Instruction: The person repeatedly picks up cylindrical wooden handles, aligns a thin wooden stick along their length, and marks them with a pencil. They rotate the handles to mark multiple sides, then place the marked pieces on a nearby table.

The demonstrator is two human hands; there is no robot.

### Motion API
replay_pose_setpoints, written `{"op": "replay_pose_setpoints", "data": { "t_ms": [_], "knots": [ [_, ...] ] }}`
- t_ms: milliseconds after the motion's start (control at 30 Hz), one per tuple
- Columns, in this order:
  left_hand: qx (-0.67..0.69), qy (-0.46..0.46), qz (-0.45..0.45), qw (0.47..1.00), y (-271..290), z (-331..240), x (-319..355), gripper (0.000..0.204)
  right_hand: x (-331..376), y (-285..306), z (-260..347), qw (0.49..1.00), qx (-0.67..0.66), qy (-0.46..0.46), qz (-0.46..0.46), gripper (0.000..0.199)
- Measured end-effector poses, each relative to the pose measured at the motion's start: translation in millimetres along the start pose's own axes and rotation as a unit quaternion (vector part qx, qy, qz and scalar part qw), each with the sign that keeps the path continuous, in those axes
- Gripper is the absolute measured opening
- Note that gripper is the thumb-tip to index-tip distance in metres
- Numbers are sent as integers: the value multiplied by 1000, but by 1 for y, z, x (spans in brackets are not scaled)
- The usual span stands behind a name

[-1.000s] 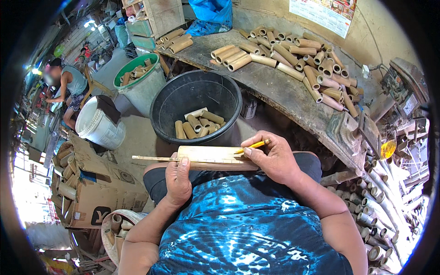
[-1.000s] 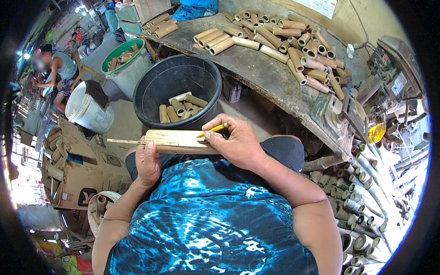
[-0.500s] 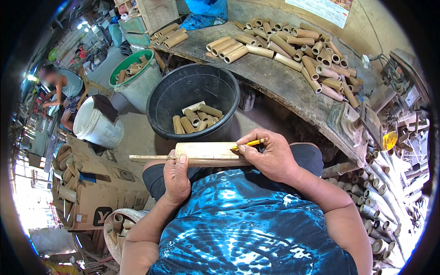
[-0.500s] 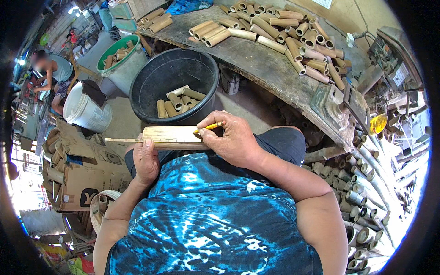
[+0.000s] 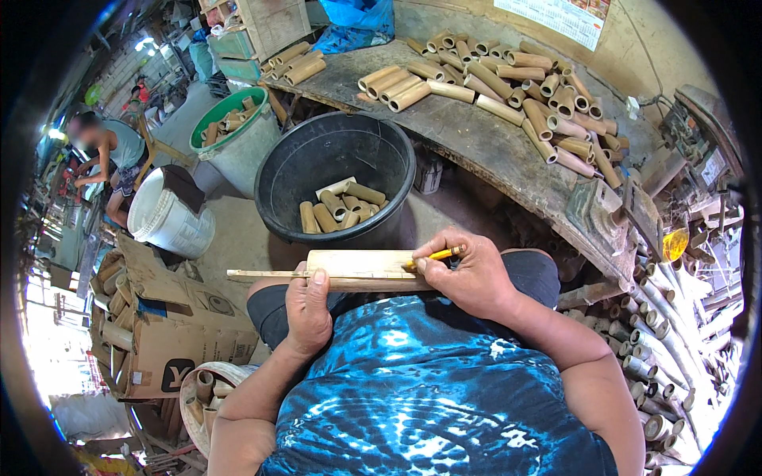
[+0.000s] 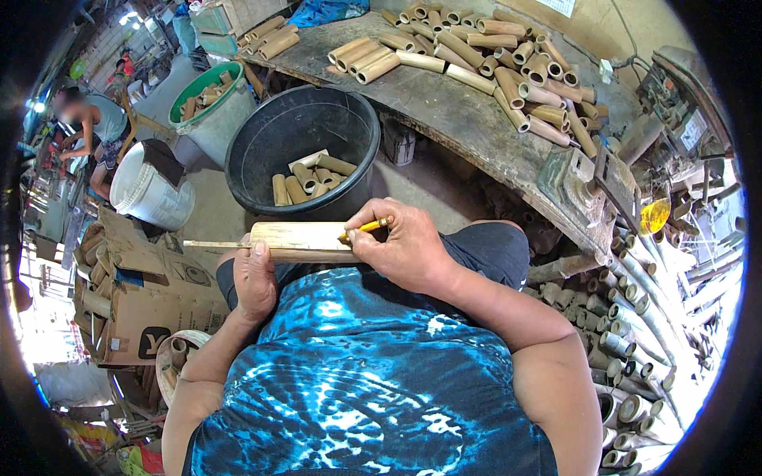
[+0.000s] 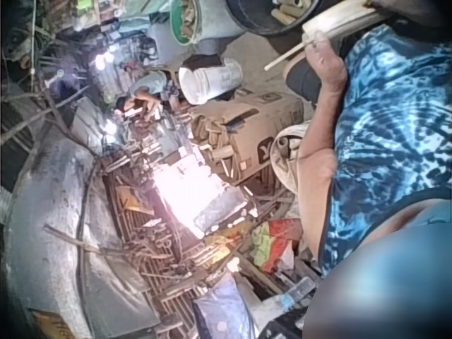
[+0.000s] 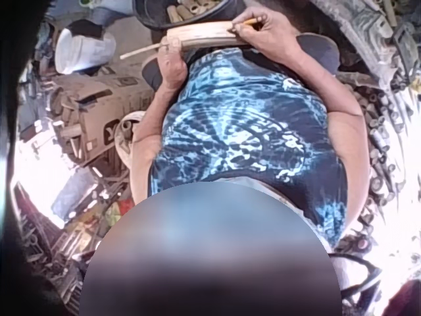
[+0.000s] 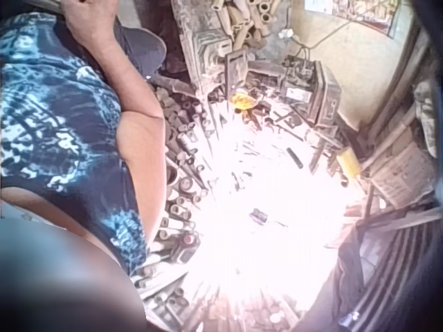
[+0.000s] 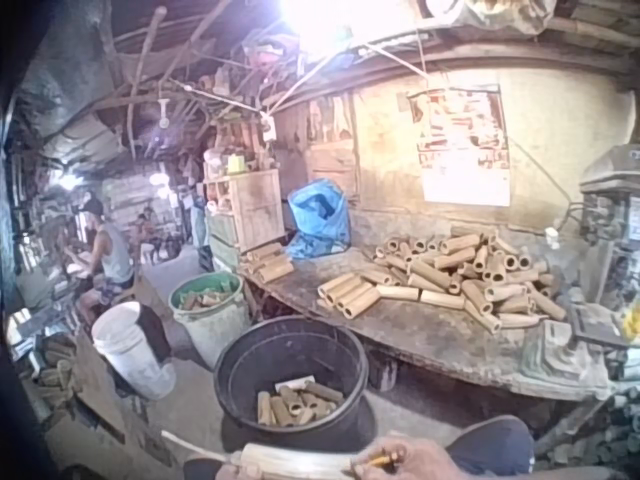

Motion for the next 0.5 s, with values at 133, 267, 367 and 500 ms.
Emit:
{"op": "replay_pose_setpoints", "data": {
  "t_ms": [133,267,367,500],
  "knots": [
    [-11,-7,-6,1000,1,-1,-1,28,-1,4,10,999,-31,-2,-15,8],
    [9,0,2,1000,-4,-1,0,28,-3,-6,25,994,-104,32,18,10],
    [5,7,1,1000,-8,-3,1,28,-10,-18,31,997,-30,71,14,13],
    [-19,7,11,1000,-8,-7,1,30,-13,-26,30,998,2,63,10,15]
  ]
}}
Point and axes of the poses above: each hand's wrist, its own x-axis away from the middle knuckle, its own y-axis out of the back of the hand, z = x × y, the point moved 2 cm from there along -x, towards the middle knuckle, and after that the axes turned 14 degrees about x, right-handed, at the moved point
